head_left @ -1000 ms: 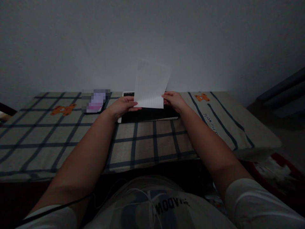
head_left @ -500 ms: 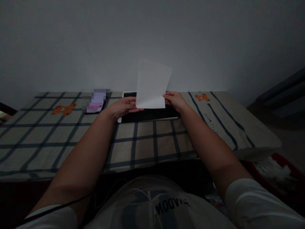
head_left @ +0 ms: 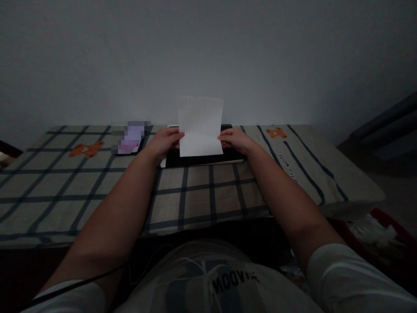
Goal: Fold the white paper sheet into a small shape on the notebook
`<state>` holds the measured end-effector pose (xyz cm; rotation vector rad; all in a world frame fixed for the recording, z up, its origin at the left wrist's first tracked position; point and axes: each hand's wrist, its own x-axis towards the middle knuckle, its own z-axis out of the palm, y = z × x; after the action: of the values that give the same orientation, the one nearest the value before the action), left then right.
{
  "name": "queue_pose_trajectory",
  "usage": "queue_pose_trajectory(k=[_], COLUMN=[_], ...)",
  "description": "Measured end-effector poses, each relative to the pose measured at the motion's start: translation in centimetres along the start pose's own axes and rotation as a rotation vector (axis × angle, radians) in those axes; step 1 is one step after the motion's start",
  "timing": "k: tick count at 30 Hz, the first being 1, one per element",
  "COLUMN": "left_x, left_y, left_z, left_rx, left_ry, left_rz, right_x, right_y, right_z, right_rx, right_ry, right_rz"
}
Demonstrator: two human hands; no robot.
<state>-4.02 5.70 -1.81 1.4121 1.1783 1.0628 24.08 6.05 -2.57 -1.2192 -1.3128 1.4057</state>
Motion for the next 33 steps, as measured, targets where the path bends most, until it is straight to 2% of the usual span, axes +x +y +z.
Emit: queue_pose_trajectory(k=[3, 8, 15, 23, 29, 33], left_x=[-0.06, -0.15, 0.15, -0.01, -0.08, -0.08], left_y=[0.00, 0.20, 0.25, -0.48, -0.31, -0.23], left_z=[-0.05, 0.05, 0.04, 0.35, 0.18, 0.30], left_rx=[-0.040, -0.072, -0.108, -0.055, -0.059, -0.092], left_ry=[0.003, -0.017, -0.012, 0.023, -0.001, 0.036], left_rz=[-0.019, -0.021, -0.093, 0.023, -0.057, -0.099], right_x=[-0.27, -0.50, -0.05, -0.05, 0.05, -0.10], right_y=[-0.29, -0.67, -0.23, -0.07, -0.07, -0.16], right_z=[0.11, 0.53, 0.40, 0.33, 0.31, 0.28], right_rx=[0.034, 0.129, 0.104, 0.061, 0.000, -0.021], right_ry=[-0.019, -0.021, 0.001, -0.028, -0.013, 0.002], right_rz=[0.004, -0.095, -0.114, -0.063, -0.080, -0.127])
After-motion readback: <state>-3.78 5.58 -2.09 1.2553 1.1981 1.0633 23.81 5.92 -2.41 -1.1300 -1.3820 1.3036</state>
